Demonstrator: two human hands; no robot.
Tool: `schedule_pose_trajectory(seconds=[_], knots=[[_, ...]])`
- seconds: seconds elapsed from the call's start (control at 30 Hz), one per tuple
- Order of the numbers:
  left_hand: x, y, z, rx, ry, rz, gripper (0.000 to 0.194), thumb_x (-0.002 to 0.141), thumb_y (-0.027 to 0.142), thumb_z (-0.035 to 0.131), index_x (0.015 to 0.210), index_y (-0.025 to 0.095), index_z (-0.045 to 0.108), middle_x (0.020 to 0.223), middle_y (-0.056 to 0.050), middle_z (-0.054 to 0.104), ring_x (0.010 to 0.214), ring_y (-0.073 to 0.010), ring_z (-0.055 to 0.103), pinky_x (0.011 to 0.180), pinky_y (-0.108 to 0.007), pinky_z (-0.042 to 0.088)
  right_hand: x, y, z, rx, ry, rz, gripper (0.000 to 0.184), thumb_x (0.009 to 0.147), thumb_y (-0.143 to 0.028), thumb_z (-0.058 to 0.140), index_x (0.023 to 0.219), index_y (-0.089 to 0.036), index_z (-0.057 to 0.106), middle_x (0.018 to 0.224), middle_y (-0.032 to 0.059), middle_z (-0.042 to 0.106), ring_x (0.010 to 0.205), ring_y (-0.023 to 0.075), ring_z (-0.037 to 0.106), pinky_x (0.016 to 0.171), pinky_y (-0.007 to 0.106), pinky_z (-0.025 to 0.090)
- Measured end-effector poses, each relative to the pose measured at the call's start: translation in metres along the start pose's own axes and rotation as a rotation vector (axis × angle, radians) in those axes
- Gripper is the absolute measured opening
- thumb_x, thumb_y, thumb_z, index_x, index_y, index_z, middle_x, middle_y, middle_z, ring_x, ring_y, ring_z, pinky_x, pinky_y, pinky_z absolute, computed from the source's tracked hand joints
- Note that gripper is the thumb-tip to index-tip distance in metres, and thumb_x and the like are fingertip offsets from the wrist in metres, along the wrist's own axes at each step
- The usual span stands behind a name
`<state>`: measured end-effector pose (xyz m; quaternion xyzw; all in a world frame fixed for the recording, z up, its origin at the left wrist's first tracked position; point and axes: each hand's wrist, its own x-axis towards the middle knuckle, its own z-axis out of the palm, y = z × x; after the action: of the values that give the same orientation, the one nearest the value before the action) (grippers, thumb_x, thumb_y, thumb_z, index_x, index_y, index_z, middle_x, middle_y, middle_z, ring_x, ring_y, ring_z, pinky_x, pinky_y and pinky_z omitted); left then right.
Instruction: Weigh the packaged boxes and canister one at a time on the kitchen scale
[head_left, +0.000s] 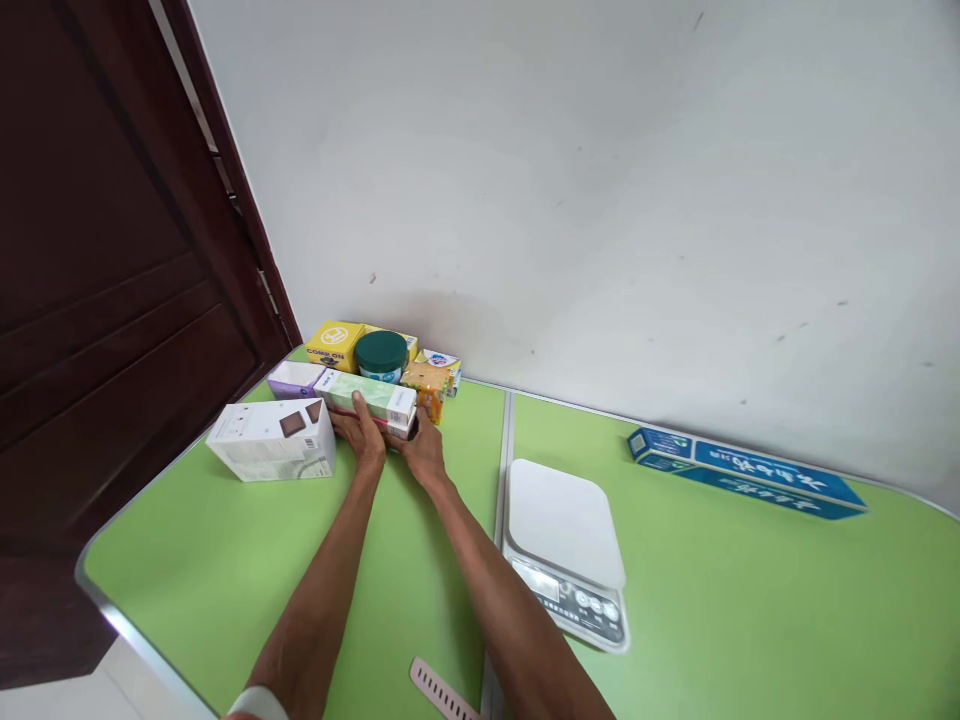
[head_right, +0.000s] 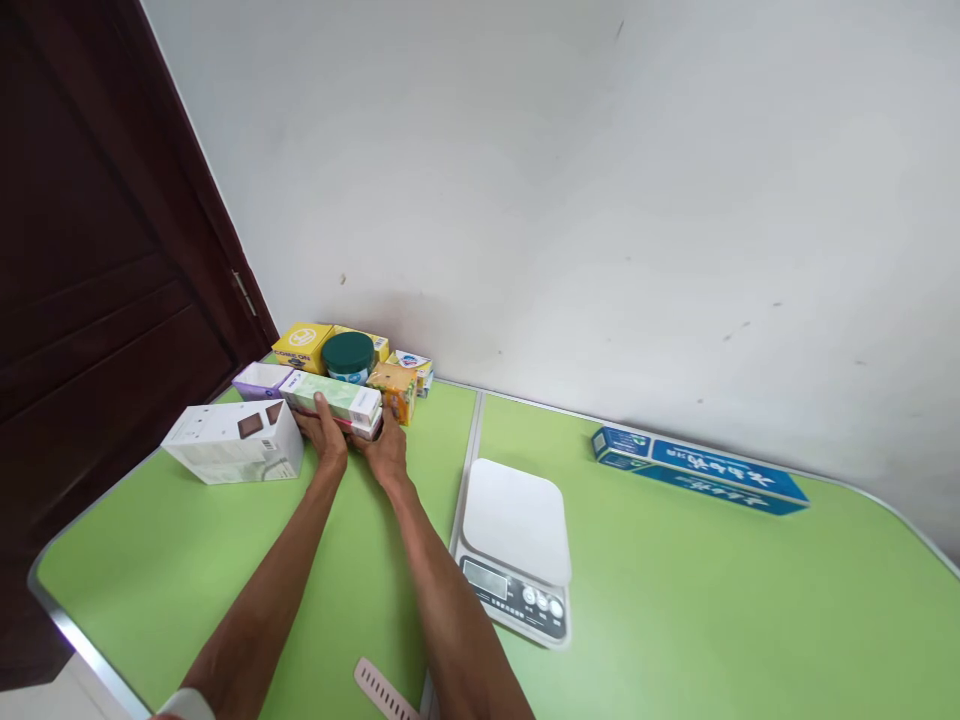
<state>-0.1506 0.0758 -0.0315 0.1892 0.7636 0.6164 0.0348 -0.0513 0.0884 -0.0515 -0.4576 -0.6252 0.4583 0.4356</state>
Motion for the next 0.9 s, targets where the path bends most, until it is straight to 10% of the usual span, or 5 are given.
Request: schedule_pose_trajectory(seconds=[0.47, 0.7, 0.9], knots=[[-0.053, 0.001, -0.025, -0.055, -0.206, -0.146, 0.095, 0.096, 0.064, 0.058, 0.163, 0.011, 0.017, 0.169, -0.029, 0.027, 0.164, -0.0351, 0.02, 0.132, -0.05, 0.023, -0.059, 0.002, -0.044, -0.041, 0.041, 0.034, 0.042, 0.072, -0.047, 0.077, 0.103, -0.025, 0.061, 0.1, 0.0064, 0.078, 0.089, 0.0294, 0.073, 0.08, 0.041, 0.058], [-0.042, 0.014, -0.041, -0.033, -0.213, -0.027, 0.101, 0.089, 0.06, 0.069, 0.163, 0.013, 0.019, 0.172, -0.028, 0.022, 0.165, -0.036, 0.017, 0.133, -0.051, 0.022, -0.079, -0.009, -0.044, -0.118, 0.155, -0.09, 0.104, 0.066, -0.052, 0.085, 0.155, -0.016, 0.042, 0.156, 0.0217, 0.051, 0.148, 0.0426, 0.045, 0.12, 0.057, 0.041], [-0.026, 0.017, -0.05, -0.09, -0.19, 0.075, 0.08, 0.09, 0.053, 0.067, 0.153, 0.011, 0.038, 0.159, -0.027, 0.045, 0.155, -0.0366, 0.039, 0.129, -0.053, 0.029, -0.094, -0.029, -0.037, -0.104, 0.084, -0.103, 0.108, 0.085, -0.073, 0.067, 0.167, -0.017, 0.023, 0.172, 0.0208, 0.029, 0.163, 0.0396, 0.019, 0.13, 0.061, 0.024]])
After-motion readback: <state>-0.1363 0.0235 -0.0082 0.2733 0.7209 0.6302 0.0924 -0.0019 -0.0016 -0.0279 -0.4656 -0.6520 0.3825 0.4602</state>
